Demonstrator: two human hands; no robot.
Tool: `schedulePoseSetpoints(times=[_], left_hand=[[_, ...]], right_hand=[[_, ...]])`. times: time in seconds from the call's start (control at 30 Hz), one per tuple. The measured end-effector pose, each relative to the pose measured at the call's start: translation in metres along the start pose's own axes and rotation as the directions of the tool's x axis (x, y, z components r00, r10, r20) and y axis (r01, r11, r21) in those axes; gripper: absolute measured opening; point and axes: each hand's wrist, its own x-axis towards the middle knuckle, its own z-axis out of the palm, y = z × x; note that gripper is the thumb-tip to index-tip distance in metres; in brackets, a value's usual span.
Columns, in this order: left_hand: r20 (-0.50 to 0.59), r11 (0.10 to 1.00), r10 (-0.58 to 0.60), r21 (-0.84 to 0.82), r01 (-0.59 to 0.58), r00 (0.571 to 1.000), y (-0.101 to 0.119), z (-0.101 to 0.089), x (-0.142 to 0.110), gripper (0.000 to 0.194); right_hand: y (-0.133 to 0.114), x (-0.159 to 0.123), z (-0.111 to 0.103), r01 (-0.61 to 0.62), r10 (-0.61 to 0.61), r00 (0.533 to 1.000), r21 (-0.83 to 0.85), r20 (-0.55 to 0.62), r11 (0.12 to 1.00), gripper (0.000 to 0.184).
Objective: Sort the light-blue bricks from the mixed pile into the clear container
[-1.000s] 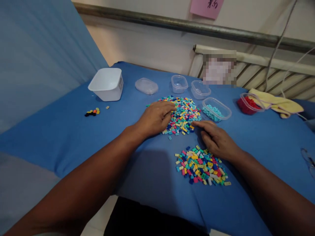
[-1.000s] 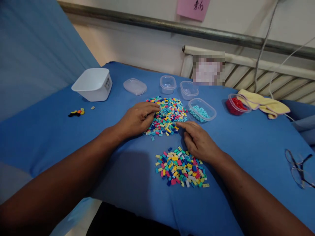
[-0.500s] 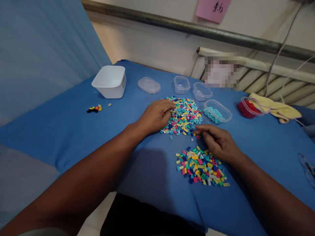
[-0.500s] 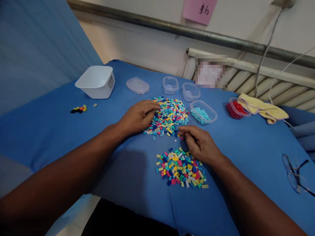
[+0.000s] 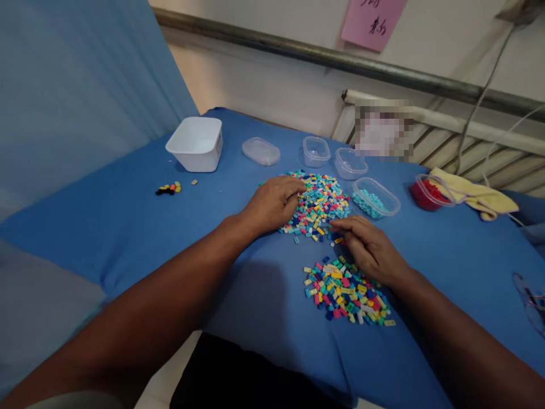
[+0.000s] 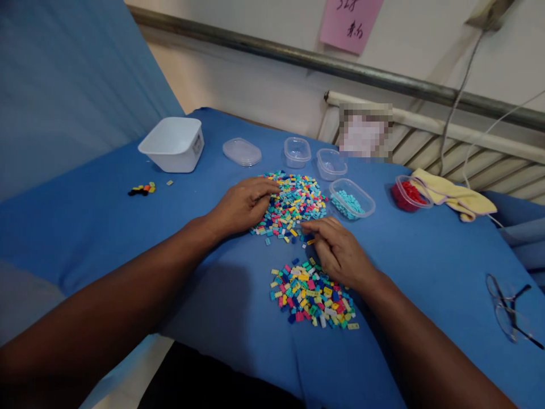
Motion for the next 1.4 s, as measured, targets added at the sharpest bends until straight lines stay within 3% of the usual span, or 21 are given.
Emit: schedulePoseSetpoints(times=[0.17, 0.27, 0.4, 0.6, 0.83, 1.13, 1.4], left_hand=[[-0.022, 0.999, 0.038, -0.006, -0.038, 0.999, -0.0025, 0.0011, -0.0024, 0.037], [-0.020, 0.999, 0.038, -0.014, -0.038, 0.999, -0.0031, 0.0019, -0.0035, 0.037], [-0.018, 0.999, 0.040, -0.014, -0.040, 0.999, -0.0001, -0.0008, -0.0033, 0.038], [0.022, 1.000, 0.007, -0.024, -0.007, 1.000, 0.0010, -0.0031, -0.0015, 0.038], [0.014, 0.999, 0.034, -0.017, -0.034, 0.999, 0.0001, -0.0008, 0.0000, 0.037], [0.009, 0.999, 0.042, 0.010, -0.042, 0.999, 0.0036, -0.0035, -0.0002, 0.038], [0.011, 0.996, 0.075, -0.049, -0.074, 0.997, 0.0067, -0.0079, 0.0005, 0.037]], right_hand=[[-0.0034, 0.0005, 0.0032, 0.036, -0.037, 0.998, 0.030, 0.057, 0.999, 0.057], [-0.0042, -0.0007, 0.0040, 0.031, -0.035, 0.995, 0.050, 0.093, 0.998, 0.054], [-0.0016, -0.0049, 0.0032, -0.058, 0.058, 0.998, 0.092, 0.000, 0.994, 0.044], [0.0023, -0.0077, 0.0050, -0.113, 0.117, 0.989, 0.048, -0.086, 0.992, 0.043], [-0.0020, -0.0049, 0.0051, -0.095, 0.094, 0.994, 0.006, 0.055, 0.995, 0.051], [-0.0042, -0.0060, 0.0056, -0.053, 0.047, 0.993, 0.055, 0.105, 0.997, 0.062], [-0.0041, -0.0053, 0.0042, -0.054, 0.057, 0.997, 0.052, -0.052, 0.997, 0.053]])
